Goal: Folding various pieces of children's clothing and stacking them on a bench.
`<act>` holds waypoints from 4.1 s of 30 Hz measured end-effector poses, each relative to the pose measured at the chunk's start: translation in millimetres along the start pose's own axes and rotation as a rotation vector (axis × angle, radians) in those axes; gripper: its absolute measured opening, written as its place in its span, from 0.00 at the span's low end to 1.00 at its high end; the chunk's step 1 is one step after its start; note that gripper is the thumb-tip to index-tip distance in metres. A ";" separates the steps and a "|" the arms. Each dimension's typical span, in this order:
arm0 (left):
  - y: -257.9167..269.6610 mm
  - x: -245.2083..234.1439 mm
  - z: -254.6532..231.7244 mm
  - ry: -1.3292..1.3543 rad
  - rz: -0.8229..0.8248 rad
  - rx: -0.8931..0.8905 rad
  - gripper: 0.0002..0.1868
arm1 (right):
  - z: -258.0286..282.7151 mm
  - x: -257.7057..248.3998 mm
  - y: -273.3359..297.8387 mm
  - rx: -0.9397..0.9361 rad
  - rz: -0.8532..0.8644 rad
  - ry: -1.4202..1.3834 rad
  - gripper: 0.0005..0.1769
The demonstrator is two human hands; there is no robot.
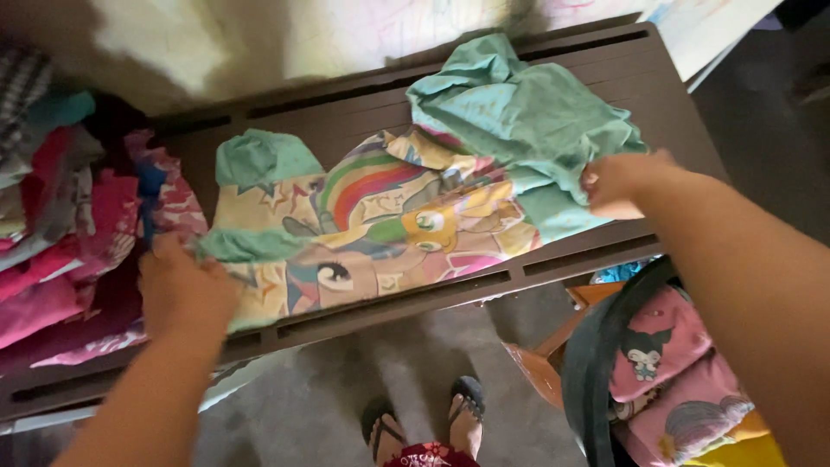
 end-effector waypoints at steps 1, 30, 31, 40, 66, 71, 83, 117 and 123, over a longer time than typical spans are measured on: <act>8.8 4.2 -20.9 -0.001 0.000 0.003 0.21 | -3.3 2.2 -4.9 0.002 0.000 -0.002 0.23; 73.5 95.1 -127.2 0.069 0.158 0.309 0.35 | 148.9 21.3 36.3 -0.413 -0.571 -0.209 0.33; 65.9 81.3 -119.2 0.068 0.163 0.311 0.35 | 148.5 25.7 35.2 -0.409 -0.567 -0.210 0.33; 31.8 66.6 -22.3 -0.069 -0.108 0.190 0.35 | 151.3 36.7 29.2 -0.414 -0.521 -0.277 0.36; 34.1 55.0 -37.2 -0.201 0.131 0.075 0.36 | 137.4 22.4 25.4 0.099 -0.375 -0.647 0.40; 4.2 34.4 -64.6 -0.045 0.021 0.050 0.34 | 139.1 -22.8 -6.8 0.126 -0.504 -0.639 0.29; -38.4 67.6 -68.2 0.148 -0.082 0.032 0.35 | 164.1 -96.6 -38.1 -0.207 -0.190 -0.151 0.59; -58.4 -6.2 -60.6 -0.034 -0.256 0.349 0.13 | -38.2 -31.2 -55.2 0.329 -0.402 -0.992 0.25; -11.8 -14.7 -46.0 -0.302 -0.245 0.480 0.09 | -23.7 -9.5 -18.8 0.445 -0.682 -1.581 0.20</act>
Point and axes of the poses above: each hand's wrist, its own y-axis away from the middle knuckle, its own x-axis out of the palm, z = x × y, the point moved 3 cm from there along -y, towards the middle knuckle
